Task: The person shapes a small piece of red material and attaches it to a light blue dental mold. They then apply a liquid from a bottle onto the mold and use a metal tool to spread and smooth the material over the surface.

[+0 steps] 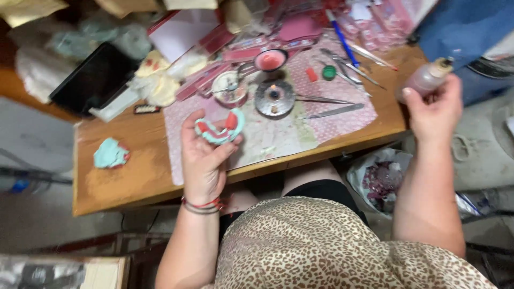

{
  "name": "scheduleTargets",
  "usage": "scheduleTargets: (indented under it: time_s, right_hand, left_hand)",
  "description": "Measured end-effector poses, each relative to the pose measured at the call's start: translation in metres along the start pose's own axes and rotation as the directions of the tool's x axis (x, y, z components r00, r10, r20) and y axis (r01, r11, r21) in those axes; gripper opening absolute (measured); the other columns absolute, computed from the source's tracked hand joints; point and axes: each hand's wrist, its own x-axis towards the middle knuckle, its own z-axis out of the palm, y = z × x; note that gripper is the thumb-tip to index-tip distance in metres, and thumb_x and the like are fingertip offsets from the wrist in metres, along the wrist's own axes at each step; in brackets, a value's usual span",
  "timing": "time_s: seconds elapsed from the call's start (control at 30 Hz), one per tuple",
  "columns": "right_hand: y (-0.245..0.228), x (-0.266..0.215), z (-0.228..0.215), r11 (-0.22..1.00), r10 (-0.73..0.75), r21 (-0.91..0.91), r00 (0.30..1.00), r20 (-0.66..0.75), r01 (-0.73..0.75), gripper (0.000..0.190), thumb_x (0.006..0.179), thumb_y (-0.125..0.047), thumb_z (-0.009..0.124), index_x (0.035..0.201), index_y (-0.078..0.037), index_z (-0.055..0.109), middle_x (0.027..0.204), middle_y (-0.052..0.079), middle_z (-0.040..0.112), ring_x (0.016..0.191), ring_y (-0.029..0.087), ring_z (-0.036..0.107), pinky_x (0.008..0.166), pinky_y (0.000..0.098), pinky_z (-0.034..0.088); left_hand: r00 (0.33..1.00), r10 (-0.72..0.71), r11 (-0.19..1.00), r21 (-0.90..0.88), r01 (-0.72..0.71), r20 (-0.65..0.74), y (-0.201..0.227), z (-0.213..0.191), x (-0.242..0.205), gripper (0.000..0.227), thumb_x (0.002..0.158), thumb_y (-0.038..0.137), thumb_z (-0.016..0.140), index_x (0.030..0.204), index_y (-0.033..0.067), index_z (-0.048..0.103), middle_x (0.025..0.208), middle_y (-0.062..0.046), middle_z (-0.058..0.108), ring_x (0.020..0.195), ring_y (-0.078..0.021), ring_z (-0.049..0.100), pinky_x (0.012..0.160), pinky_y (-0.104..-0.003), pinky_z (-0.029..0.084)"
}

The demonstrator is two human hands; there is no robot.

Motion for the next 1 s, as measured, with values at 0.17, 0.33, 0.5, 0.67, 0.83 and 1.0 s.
scheduleTargets:
  time_s: [0.17, 0.33, 0.5, 0.67, 0.83, 1.0]
  right_hand:
    - [-0.091, -0.024, 0.035, 0.988, -0.126, 0.087, 0.992, -0.012, 0.126, 0.061, 0.094, 0.002, 0.091, 0.133, -0.001, 0.045, 0.122, 0.019, 0.056, 0.102, 0.026, 0.056, 0.087, 0.0381, 0.051]
    - [-0.18, -0.074, 0.093, 0.97, -0.121, 0.231, 0.977, 0.175, 0.079, 0.07, 0.082, -0.025, 0.093, 0.132, -0.003, 0.049, 0.119, 0.013, 0.056, 0.099, 0.023, 0.055, 0.081, 0.0332, 0.047]
    - [-0.246, -0.096, 0.14, 0.861, -0.307, 0.502, 0.872, 0.381, 0.083, 0.076, 0.062, -0.016, 0.104, 0.125, 0.005, 0.067, 0.097, 0.013, 0.072, 0.084, 0.022, 0.071, 0.087, 0.0382, 0.058]
    - [-0.273, -0.099, 0.15, 0.86, -0.36, 0.486, 0.86, 0.362, 0.155, 0.067, 0.065, -0.016, 0.103, 0.12, 0.003, 0.071, 0.086, 0.011, 0.069, 0.076, 0.019, 0.061, 0.083, 0.0347, 0.054]
    - [-0.275, -0.099, 0.151, 0.857, -0.366, 0.491, 0.857, 0.362, 0.159, 0.065, 0.067, -0.015, 0.103, 0.12, 0.005, 0.07, 0.083, 0.012, 0.067, 0.074, 0.02, 0.058, 0.081, 0.0362, 0.054]
    - [-0.283, -0.099, 0.151, 0.847, -0.406, 0.493, 0.84, 0.361, 0.198, 0.058, 0.07, -0.014, 0.101, 0.116, 0.004, 0.07, 0.081, 0.013, 0.068, 0.073, 0.024, 0.063, 0.08, 0.0382, 0.055]
  left_hand:
    - [0.997, 0.071, 0.997, -0.039, -0.072, -0.028, 0.001, -0.001, 0.003, 0.076, 0.082, -0.021, 0.074, 0.144, 0.012, 0.045, 0.118, -0.021, 0.07, 0.111, -0.0318, 0.07, 0.099, -0.046, 0.063]
    - [0.993, 0.05, 0.997, -0.049, -0.056, -0.109, 0.0, -0.012, 0.001, 0.082, 0.08, -0.016, 0.078, 0.148, 0.0134, 0.043, 0.12, -0.027, 0.07, 0.097, -0.031, 0.075, 0.088, -0.036, 0.066]
    - [0.991, 0.039, 0.978, -0.198, -0.064, -0.126, -0.003, -0.025, -0.003, 0.081, 0.081, -0.013, 0.081, 0.15, 0.0065, 0.042, 0.117, -0.032, 0.069, 0.09, -0.0391, 0.077, 0.072, -0.034, 0.07]
    - [0.989, 0.054, 0.977, -0.199, -0.081, -0.137, 0.009, -0.031, -0.009, 0.085, 0.081, -0.011, 0.082, 0.153, 0.0056, 0.04, 0.116, -0.033, 0.069, 0.09, -0.0399, 0.077, 0.071, -0.036, 0.071]
    - [0.99, 0.047, 0.982, -0.177, -0.072, -0.136, 0.014, -0.036, -0.009, 0.087, 0.083, -0.007, 0.082, 0.157, 0.0075, 0.038, 0.117, -0.032, 0.07, 0.091, -0.0401, 0.077, 0.073, -0.036, 0.071]
    - [0.989, 0.039, 0.982, -0.178, -0.064, -0.145, 0.013, -0.034, -0.01, 0.087, 0.084, -0.003, 0.083, 0.157, 0.007, 0.038, 0.117, -0.032, 0.07, 0.093, -0.0408, 0.076, 0.074, -0.036, 0.071]
